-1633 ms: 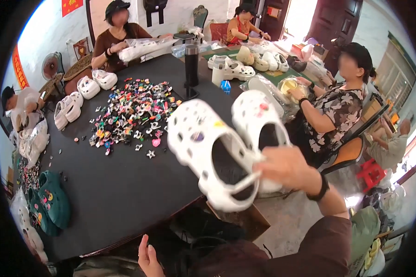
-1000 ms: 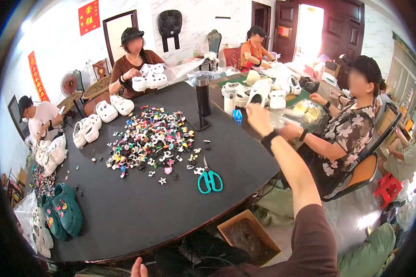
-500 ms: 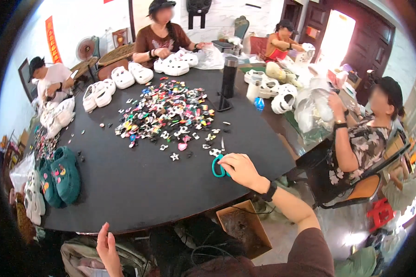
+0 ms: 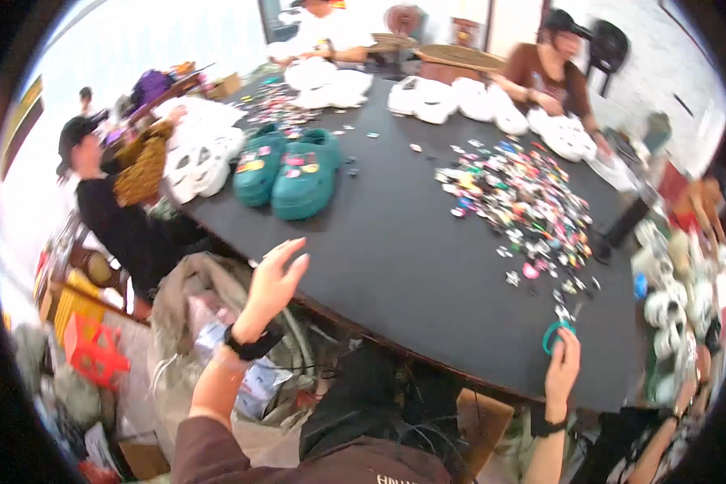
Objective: Placing decorative charms into the holes of rubber clogs at a manufacturing assembly table.
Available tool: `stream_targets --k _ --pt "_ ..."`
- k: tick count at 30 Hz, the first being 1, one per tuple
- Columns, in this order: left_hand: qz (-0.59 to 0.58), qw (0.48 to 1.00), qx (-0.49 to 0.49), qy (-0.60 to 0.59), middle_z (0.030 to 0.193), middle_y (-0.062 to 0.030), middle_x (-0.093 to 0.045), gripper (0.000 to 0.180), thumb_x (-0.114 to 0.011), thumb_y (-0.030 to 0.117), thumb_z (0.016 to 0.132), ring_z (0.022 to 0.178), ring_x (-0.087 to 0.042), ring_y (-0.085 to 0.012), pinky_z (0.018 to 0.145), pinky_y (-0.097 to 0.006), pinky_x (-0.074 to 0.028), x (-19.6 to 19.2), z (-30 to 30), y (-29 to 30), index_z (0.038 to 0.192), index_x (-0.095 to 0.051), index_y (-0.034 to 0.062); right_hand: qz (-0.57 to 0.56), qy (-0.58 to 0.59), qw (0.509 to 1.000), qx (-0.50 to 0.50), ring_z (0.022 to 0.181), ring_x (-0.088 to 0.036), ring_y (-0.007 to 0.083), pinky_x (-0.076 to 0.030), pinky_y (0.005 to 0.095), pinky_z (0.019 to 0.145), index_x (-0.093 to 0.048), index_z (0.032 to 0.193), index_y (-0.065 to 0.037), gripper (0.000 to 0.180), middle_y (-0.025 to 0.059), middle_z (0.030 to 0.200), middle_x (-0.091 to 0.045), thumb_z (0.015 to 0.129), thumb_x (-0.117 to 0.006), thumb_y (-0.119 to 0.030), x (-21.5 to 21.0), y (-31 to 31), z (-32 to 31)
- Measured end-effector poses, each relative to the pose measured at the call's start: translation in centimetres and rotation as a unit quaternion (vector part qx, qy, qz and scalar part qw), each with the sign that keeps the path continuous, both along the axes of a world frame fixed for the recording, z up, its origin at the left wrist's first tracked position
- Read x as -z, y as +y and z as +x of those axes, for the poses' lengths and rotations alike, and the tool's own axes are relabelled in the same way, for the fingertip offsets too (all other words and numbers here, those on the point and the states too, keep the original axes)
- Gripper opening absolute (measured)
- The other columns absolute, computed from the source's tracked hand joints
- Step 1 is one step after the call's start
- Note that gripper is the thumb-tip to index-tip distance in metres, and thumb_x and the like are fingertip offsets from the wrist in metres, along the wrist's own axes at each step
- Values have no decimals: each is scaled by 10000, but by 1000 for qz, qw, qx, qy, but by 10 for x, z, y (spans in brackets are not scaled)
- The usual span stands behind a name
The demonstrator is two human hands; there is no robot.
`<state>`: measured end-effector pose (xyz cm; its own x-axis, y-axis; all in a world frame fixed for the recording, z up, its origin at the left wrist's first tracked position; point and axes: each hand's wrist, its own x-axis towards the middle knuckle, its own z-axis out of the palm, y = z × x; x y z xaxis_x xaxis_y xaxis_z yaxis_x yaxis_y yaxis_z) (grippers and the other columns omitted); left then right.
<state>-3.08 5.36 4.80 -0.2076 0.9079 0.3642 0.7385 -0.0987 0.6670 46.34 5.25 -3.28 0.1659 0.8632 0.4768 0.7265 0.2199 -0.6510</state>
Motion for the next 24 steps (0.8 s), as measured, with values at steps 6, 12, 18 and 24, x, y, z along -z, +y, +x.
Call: stream_targets --k 6,12,18,24 --pt "44 994 -74 64 1191 -189 -526 457 -595 237 820 1143 -471 -319 968 -365 -364 6 -40 41 1194 -498 -7 -4 -65 998 -20 1102 -472 295 -348 372 954 -573 1015 18 191 140 1137 -533 874 -490 -80 16 4 -9" --pt "78 966 -134 208 1266 -282 -405 678 -621 319 789 1205 -375 -394 1005 -396 -323 11 -56 131 1261 -359 -91 -18 -98 995 -2 1123 -448 296 -326 386 965 -582 986 4 172 136 1150 -521 858 -499 -75 12 6 -9" --pt "60 925 -231 294 1313 -275 -342 858 -617 460 758 1267 -249 -415 1053 -465 -193 -14 -80 223 1311 -267 -95 9 -138 990 17 1071 -476 296 -361 367 928 -576 957 6 140 131 1106 -527 844 -513 -47 14 8 -11" --pt "-70 902 -339 258 1365 -266 -296 947 -564 590 733 1315 -167 -402 1065 -489 -144 -34 -125 272 1336 -258 -73 7 -154 988 17 1056 -478 304 -363 380 920 -572 942 15 138 148 1084 -527 831 -513 -40 9 7 -19"
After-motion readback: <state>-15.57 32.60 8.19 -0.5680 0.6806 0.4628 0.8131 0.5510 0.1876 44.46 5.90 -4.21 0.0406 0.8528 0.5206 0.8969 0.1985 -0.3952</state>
